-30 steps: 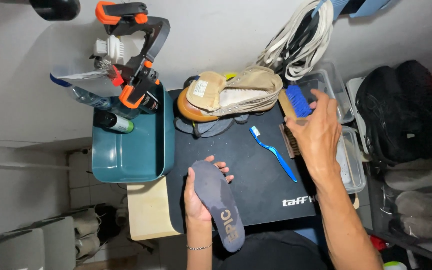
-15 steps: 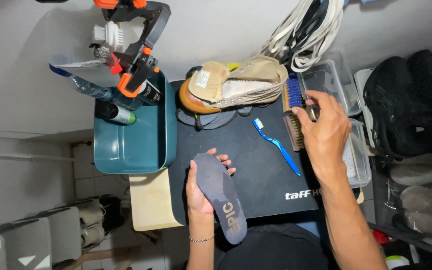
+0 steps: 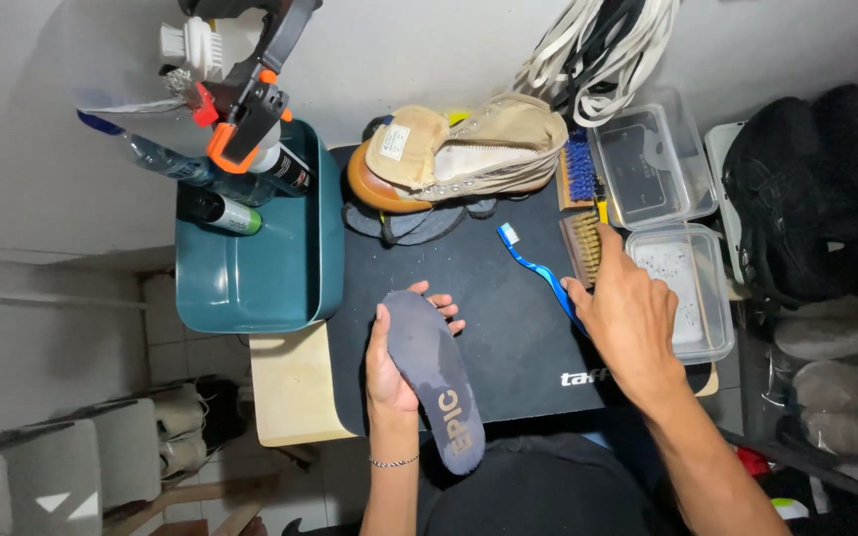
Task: The person scrubs a grey shoe insole with a brush, then wipes it with a yellow cloth. They repeat the scrubbing process on the insole using the brush.
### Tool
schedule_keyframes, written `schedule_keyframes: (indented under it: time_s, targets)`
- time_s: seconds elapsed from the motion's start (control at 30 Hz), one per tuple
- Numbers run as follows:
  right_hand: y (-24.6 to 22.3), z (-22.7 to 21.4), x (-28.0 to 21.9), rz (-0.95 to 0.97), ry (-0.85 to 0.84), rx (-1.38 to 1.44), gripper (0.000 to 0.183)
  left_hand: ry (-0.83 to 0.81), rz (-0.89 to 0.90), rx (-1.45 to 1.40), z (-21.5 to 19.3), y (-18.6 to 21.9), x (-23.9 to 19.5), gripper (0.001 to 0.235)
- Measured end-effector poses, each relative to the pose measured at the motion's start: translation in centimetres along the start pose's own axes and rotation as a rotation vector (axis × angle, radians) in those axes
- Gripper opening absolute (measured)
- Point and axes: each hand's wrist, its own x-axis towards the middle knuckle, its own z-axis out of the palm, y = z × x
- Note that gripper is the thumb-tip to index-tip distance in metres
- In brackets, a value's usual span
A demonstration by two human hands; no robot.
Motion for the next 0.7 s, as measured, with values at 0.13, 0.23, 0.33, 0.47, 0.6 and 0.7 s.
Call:
schedule_keyframes:
  time_s: [0.13, 0.23, 0.33, 0.47, 0.6, 0.7]
  targets:
    - [-0.3, 0.2, 0.3, -0.039, -0.016, -0.094, 0.073, -0.005, 0.011, 0.006, -0.2, -0.1, -0.2, 0.063]
    - [0.6, 0.0, 0.8, -0.041, -0.038, -0.076, 0.074, -0.014, 0.014, 0.009, -0.1, -0.2, 0.1, 0.062]
    - [0.8, -0.7, -0.5, -0.072, 0.008, 0.019, 0.074, -0.018, 0.004, 0.015, -0.3, -0.4, -0.3, 0.062]
    - [0.9, -2.7, -1.5, 0.020, 0.105, 0.222, 0.070, -0.013, 0.008, 0.015, -0.2, -0.1, 0.0, 0.063]
    - [6.1, -0.9, -0.9, 0.055, 0.237, 0.647, 0.070, -0.005, -0.006, 0.036, -0.4, -0.2, 0.2, 0.063]
    - [7.4, -1.0, 1.6, 0.095, 0.357, 1.333, 0.038, 0.067, -0.001, 0.027, 2.6, 0.6, -0.5, 0.061]
